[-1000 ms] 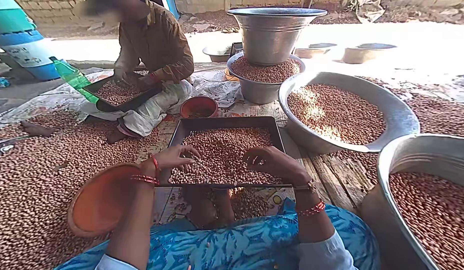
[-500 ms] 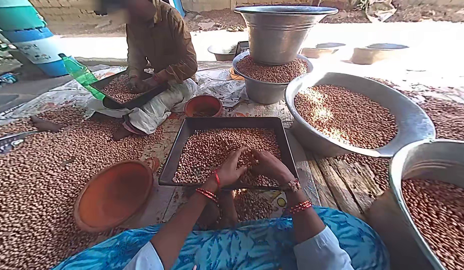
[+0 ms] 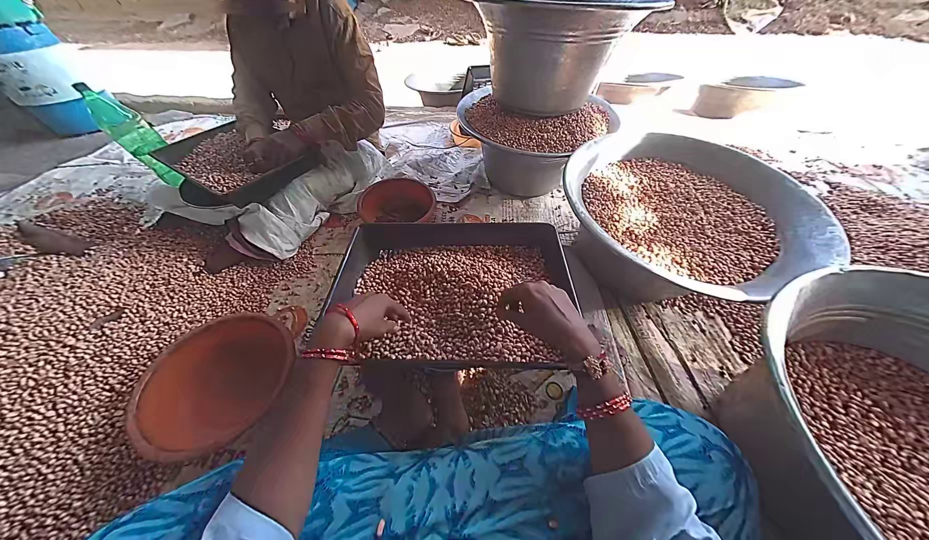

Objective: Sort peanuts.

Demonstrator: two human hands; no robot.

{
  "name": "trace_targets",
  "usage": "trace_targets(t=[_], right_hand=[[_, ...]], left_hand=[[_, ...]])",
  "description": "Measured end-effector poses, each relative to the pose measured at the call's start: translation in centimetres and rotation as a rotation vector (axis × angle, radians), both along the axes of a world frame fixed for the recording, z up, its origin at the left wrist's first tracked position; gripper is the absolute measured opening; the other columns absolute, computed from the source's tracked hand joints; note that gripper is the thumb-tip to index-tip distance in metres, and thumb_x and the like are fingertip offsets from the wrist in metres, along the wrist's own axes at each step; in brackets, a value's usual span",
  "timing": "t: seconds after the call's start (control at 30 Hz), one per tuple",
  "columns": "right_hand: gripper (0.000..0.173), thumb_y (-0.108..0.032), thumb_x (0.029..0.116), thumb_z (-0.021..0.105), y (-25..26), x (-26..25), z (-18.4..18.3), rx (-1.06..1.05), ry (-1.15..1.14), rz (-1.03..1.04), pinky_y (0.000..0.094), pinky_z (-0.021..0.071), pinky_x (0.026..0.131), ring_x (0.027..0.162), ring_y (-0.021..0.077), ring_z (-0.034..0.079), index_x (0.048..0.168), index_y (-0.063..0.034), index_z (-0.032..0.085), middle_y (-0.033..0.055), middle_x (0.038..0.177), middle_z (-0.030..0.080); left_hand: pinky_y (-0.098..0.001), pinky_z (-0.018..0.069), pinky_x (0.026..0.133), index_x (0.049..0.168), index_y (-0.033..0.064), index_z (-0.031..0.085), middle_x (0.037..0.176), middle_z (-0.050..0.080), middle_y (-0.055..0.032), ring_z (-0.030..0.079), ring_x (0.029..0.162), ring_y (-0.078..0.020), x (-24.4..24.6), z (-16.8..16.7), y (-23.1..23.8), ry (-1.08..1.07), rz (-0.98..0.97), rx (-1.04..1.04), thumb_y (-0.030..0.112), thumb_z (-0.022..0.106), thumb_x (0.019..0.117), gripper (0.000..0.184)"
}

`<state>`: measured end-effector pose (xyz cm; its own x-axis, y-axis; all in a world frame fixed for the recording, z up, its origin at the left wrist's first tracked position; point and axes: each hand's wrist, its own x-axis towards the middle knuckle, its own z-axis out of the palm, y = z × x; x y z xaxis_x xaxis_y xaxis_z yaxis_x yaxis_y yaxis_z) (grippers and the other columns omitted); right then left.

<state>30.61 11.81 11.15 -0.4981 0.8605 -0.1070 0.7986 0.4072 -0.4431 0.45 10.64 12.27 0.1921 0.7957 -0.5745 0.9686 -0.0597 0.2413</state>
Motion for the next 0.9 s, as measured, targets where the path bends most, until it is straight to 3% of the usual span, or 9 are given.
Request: trace_targets(t=[0.07,0.17,0.33,0.5,0.57,0.67,0.73,0.8,0.9], right_hand=[[0.023,-0.028,0.0977,0.066,-0.5,-1.2,-0.2,0.003,-0.085,0.058,0.0595,0.0494,0.085,0.097,0.0351,0.070,0.108,-0.0108,0.077,0.0151,0.100,0.075],[0.024,-0.026,0.0969,0.066,-1.0,-2.7,-1.0,0.006,-0.194,0.068,0.0607,0.0491,0.087,0.103,0.0386,0.069,0.112,-0.0093,0.075,0.0182,0.106,0.074],[0.027,-0.026,0.0997,0.062,-1.0,-2.9,-1.5,-0.021,-0.257,0.063,0.0608,0.0486,0.088,0.105,0.0401,0.068,0.113,-0.0055,0.073,0.0203,0.108,0.072],[0.026,-0.025,0.1008,0.060,-1.0,-2.9,-1.4,-0.025,-0.267,0.072,0.0609,0.0487,0.088,0.105,0.0402,0.068,0.113,-0.0056,0.073,0.0203,0.108,0.072],[0.025,-0.022,0.1013,0.059,-1.1,-2.8,-1.3,-0.022,-0.267,0.070,0.0612,0.0487,0.087,0.105,0.0407,0.068,0.112,-0.0043,0.073,0.0209,0.108,0.072],[0.025,-0.019,0.1017,0.056,-1.2,-2.5,-1.2,-0.030,-0.267,0.072,0.0611,0.0485,0.088,0.106,0.0417,0.067,0.110,-0.0006,0.072,0.0226,0.109,0.071],[0.024,-0.018,0.1006,0.059,-1.0,-2.4,-1.3,-0.040,-0.266,0.087,0.0614,0.0489,0.088,0.107,0.0419,0.067,0.109,-0.0006,0.072,0.0227,0.110,0.071],[0.023,-0.016,0.0992,0.059,-0.8,-2.5,-1.3,-0.046,-0.273,0.087,0.0615,0.0483,0.089,0.108,0.0410,0.067,0.111,-0.0019,0.073,0.0219,0.112,0.071],[0.023,-0.016,0.0995,0.058,-0.7,-2.0,-1.3,-0.029,-0.216,0.128,0.0608,0.0485,0.090,0.108,0.0394,0.067,0.111,-0.0042,0.074,0.0201,0.112,0.072]], left_hand=[[-0.0590,0.0428,0.109,0.128,0.0092,0.070,0.127,0.070,-0.0170,0.064,0.122,-0.0366,1.9,-0.2,0.0,-0.086,0.065,0.200,0.017,0.061,0.1040,0.027],[-0.0550,0.0487,0.102,0.122,0.0063,0.072,0.124,0.068,-0.0199,0.065,0.117,-0.0367,5.7,-2.1,-0.3,-0.181,0.094,0.446,0.019,0.063,0.1019,0.025],[-0.0508,0.0468,0.107,0.125,0.0083,0.074,0.126,0.067,-0.0209,0.061,0.124,-0.0383,8.7,-5.2,-0.7,-0.119,0.006,0.515,0.019,0.065,0.1001,0.028],[-0.0519,0.0462,0.107,0.121,0.0019,0.073,0.126,0.066,-0.0231,0.059,0.126,-0.0392,8.5,-5.5,-0.5,-0.106,0.026,0.453,0.017,0.063,0.1008,0.027],[-0.0488,0.0479,0.106,0.116,0.0021,0.074,0.120,0.071,-0.0190,0.065,0.118,-0.0322,7.2,-4.7,-0.4,-0.256,0.020,0.383,0.017,0.064,0.1015,0.024],[-0.0218,0.0558,0.085,0.101,0.0040,0.076,0.093,0.076,0.0039,0.069,0.086,-0.0004,3.3,-3.1,-0.3,-0.806,-0.057,0.154,0.008,0.068,0.0966,0.010],[-0.0190,0.0592,0.082,0.100,0.0034,0.073,0.089,0.076,0.0074,0.071,0.081,0.0017,1.8,-1.7,-0.4,-1.021,0.030,0.160,0.002,0.066,0.0948,0.009],[-0.0206,0.0562,0.081,0.104,0.0020,0.073,0.093,0.073,0.0015,0.067,0.081,-0.0008,1.1,-0.8,-0.2,-0.770,0.153,0.421,0.006,0.070,0.0961,0.009],[-0.0503,0.0499,0.100,0.113,0.0043,0.075,0.110,0.075,-0.0155,0.070,0.106,-0.0282,1.1,-2.0,0.5,-0.352,0.189,0.462,0.013,0.067,0.1000,0.018]])
